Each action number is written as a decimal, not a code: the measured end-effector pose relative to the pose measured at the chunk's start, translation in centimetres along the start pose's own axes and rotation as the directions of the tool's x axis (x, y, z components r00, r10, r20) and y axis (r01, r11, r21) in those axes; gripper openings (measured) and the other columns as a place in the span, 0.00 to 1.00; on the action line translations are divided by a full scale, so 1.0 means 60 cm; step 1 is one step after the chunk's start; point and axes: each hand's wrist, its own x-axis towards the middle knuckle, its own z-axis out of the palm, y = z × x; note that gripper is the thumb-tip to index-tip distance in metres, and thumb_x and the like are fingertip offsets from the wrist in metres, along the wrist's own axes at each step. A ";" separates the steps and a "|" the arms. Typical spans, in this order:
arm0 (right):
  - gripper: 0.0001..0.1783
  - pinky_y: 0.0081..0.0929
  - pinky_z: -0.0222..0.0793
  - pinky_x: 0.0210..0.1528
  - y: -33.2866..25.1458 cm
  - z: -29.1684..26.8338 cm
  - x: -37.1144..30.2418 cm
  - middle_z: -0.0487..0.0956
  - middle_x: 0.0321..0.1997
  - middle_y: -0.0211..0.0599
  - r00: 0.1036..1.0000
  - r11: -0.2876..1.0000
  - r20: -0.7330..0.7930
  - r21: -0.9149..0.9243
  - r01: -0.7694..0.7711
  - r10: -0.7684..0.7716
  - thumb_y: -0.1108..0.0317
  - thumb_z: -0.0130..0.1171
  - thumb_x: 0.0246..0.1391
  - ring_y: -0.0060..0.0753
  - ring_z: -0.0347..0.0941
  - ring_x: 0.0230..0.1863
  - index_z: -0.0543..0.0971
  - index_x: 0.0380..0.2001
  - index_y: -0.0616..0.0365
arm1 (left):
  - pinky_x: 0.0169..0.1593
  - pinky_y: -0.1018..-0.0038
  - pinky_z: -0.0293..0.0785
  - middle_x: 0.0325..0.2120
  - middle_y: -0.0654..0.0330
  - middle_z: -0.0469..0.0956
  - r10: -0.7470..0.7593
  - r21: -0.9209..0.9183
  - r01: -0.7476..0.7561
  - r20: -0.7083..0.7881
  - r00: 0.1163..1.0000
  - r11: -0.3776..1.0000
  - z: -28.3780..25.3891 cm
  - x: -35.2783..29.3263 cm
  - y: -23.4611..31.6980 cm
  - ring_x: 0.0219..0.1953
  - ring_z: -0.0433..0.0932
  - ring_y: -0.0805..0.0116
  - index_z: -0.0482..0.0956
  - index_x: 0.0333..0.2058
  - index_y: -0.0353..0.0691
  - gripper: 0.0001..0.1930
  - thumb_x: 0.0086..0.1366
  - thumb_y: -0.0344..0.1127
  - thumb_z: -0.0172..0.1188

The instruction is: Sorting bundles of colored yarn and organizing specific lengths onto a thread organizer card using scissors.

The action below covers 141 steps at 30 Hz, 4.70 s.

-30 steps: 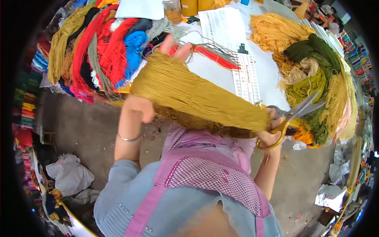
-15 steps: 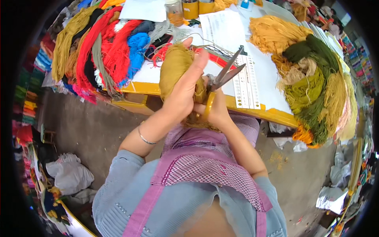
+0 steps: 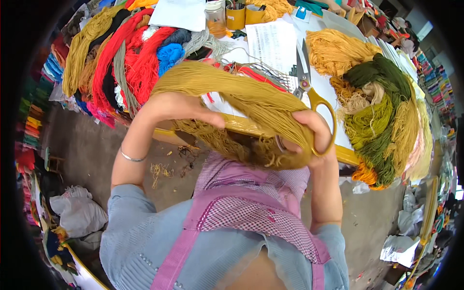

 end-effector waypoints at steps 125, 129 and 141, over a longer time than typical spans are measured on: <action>0.30 0.23 0.70 0.29 0.186 -0.018 -0.029 0.74 0.24 0.33 0.982 0.973 -0.119 -0.197 0.119 -0.145 0.41 0.48 0.63 0.26 0.72 0.25 0.74 0.33 0.62 | 0.65 0.55 0.61 0.54 0.46 0.72 0.126 -0.975 0.223 0.222 0.967 0.008 0.207 0.079 0.107 0.60 0.69 0.55 0.66 0.56 0.27 0.31 0.61 0.44 0.56; 0.30 0.23 0.70 0.35 0.185 -0.040 -0.026 0.74 0.27 0.31 0.992 0.975 -0.042 -0.191 0.111 -0.121 0.41 0.44 0.65 0.25 0.71 0.29 0.74 0.37 0.61 | 0.61 0.63 0.65 0.51 0.48 0.74 0.175 -0.970 0.240 0.242 0.954 0.031 0.192 0.083 0.114 0.55 0.72 0.60 0.69 0.54 0.27 0.28 0.59 0.41 0.60; 0.44 0.30 0.73 0.31 0.180 -0.018 -0.022 0.72 0.22 0.38 0.950 0.997 -0.309 -0.065 0.031 -0.050 0.27 0.33 0.59 0.34 0.71 0.24 0.73 0.30 0.65 | 0.57 0.68 0.68 0.47 0.56 0.76 0.142 -0.951 0.281 0.298 0.944 0.126 0.257 0.073 0.082 0.51 0.74 0.67 0.76 0.49 0.32 0.18 0.61 0.31 0.62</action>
